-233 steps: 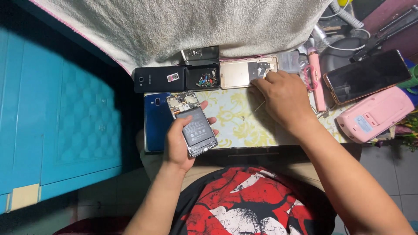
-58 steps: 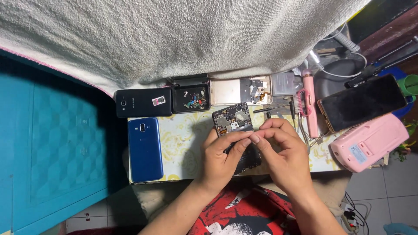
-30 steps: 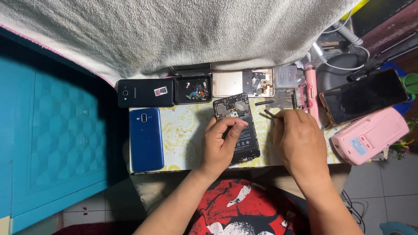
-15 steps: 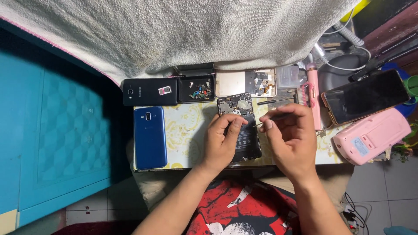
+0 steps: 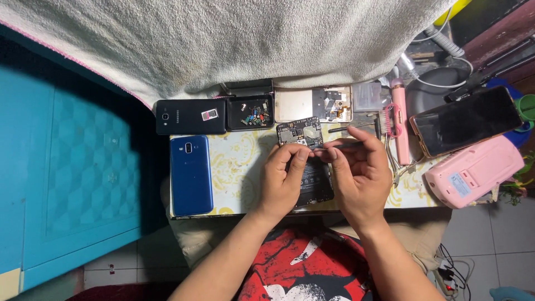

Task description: Reassembling a smartphone by connecting internal ribbon cables, placing the motherboard, and attaching the back cover.

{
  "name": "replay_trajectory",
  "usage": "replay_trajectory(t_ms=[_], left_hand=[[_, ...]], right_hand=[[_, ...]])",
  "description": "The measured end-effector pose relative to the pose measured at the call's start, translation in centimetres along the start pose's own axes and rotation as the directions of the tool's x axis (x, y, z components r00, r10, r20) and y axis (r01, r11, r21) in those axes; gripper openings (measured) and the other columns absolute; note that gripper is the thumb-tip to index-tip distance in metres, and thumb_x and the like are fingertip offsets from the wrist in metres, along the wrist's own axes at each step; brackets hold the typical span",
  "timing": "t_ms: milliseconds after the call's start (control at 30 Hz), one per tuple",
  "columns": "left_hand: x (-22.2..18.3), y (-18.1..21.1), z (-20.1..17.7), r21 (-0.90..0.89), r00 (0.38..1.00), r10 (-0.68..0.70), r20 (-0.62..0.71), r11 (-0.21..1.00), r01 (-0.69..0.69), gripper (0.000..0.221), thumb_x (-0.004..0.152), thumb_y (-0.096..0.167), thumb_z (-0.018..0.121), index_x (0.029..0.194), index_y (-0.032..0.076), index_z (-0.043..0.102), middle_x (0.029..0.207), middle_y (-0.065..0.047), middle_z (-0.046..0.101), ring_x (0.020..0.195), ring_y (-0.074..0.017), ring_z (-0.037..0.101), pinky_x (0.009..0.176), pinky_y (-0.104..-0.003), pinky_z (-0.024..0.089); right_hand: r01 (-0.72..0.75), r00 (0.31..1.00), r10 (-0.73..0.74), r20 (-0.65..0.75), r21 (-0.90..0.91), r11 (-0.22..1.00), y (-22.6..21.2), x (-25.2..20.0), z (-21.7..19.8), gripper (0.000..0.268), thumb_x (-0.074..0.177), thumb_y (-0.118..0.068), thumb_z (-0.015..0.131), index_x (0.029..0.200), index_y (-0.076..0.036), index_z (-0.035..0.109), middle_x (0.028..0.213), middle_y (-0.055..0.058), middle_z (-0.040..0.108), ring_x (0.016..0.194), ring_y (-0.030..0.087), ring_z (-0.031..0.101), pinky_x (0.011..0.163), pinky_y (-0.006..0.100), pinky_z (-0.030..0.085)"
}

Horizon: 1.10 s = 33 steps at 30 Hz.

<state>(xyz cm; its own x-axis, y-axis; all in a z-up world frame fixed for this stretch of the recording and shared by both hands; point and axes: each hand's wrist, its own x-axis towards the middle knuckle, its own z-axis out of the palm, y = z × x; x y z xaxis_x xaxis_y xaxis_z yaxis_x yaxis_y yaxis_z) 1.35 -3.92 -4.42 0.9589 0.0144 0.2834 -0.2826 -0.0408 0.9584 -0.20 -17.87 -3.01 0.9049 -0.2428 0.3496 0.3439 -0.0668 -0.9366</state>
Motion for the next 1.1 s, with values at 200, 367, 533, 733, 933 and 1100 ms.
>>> replay_trajectory(t_ms=[200, 367, 533, 733, 933, 1100], left_hand=[[0.06, 0.08, 0.06, -0.001, 1.0, 0.005, -0.011, 1.0, -0.005, 0.021, 0.105, 0.016, 0.059, 0.094, 0.005, 0.072, 0.085, -0.012, 0.075, 0.087, -0.0308, 0.069, 0.084, -0.037, 0.054], [0.1, 0.32, -0.01, 0.005, 1.0, 0.004, -0.015, 1.0, -0.004, 0.02, 0.105, 0.015, 0.06, 0.093, 0.004, 0.072, 0.086, -0.012, 0.075, 0.087, -0.0299, 0.07, 0.084, -0.037, 0.054], [0.14, 0.33, -0.03, 0.023, 1.0, -0.004, -0.014, 1.0, 0.005, 0.019, 0.104, 0.016, 0.061, 0.093, 0.004, 0.072, 0.086, -0.012, 0.075, 0.088, -0.0304, 0.07, 0.084, -0.037, 0.054], [0.16, 0.28, -0.07, 0.042, 1.0, 0.005, -0.021, 0.999, -0.004, 0.021, 0.104, 0.017, 0.061, 0.092, 0.004, 0.072, 0.086, -0.011, 0.075, 0.086, -0.0306, 0.069, 0.083, -0.037, 0.054], [0.15, 0.11, -0.19, 0.083, 1.0, 0.019, 0.013, 0.996, -0.02, 0.02, 0.104, 0.017, 0.061, 0.091, 0.004, 0.07, 0.085, -0.012, 0.075, 0.085, -0.0325, 0.069, 0.081, -0.038, 0.054], [0.28, 0.55, 0.08, 0.087, 1.0, 0.019, -0.001, 0.996, -0.019, 0.021, 0.105, 0.017, 0.059, 0.094, 0.006, 0.072, 0.086, -0.012, 0.075, 0.085, -0.0331, 0.069, 0.082, -0.039, 0.054]], right_hand=[[-0.016, 1.0, 0.016, -0.003, 0.009, 1.0, 0.64, -0.14, -0.19, 0.044, 0.098, 0.006, 0.062, 0.138, 0.01, 0.044, 0.1, 0.028, 0.069, 0.087, 0.034, 0.076, 0.081, 0.044, 0.065], [-0.002, 1.0, 0.002, -0.003, -0.003, 1.0, 0.83, -0.07, -0.17, 0.045, 0.097, 0.007, 0.064, 0.138, 0.01, 0.046, 0.1, 0.028, 0.069, 0.087, 0.034, 0.076, 0.08, 0.044, 0.065], [0.026, 1.0, -0.026, -0.004, -0.053, 0.998, 0.9, 0.0, -0.2, 0.045, 0.096, 0.008, 0.066, 0.137, 0.012, 0.047, 0.099, 0.029, 0.07, 0.087, 0.035, 0.076, 0.079, 0.045, 0.065], [0.047, 0.999, -0.046, 0.005, -0.041, 0.998, 0.96, 0.1, -0.03, 0.049, 0.096, 0.009, 0.065, 0.141, 0.012, 0.046, 0.099, 0.027, 0.07, 0.088, 0.032, 0.075, 0.079, 0.042, 0.065], [0.075, 0.997, -0.073, 0.034, -0.079, 0.994, 0.62, 0.31, -0.25, 0.054, 0.097, 0.01, 0.064, 0.146, 0.011, 0.044, 0.099, 0.028, 0.07, 0.087, 0.034, 0.075, 0.078, 0.046, 0.065], [-0.017, 1.0, 0.015, -0.017, -0.101, 0.995, 0.69, 0.17, 0.06, 0.056, 0.097, 0.007, 0.066, 0.148, 0.009, 0.044, 0.097, 0.028, 0.07, 0.087, 0.031, 0.074, 0.079, 0.043, 0.064]])
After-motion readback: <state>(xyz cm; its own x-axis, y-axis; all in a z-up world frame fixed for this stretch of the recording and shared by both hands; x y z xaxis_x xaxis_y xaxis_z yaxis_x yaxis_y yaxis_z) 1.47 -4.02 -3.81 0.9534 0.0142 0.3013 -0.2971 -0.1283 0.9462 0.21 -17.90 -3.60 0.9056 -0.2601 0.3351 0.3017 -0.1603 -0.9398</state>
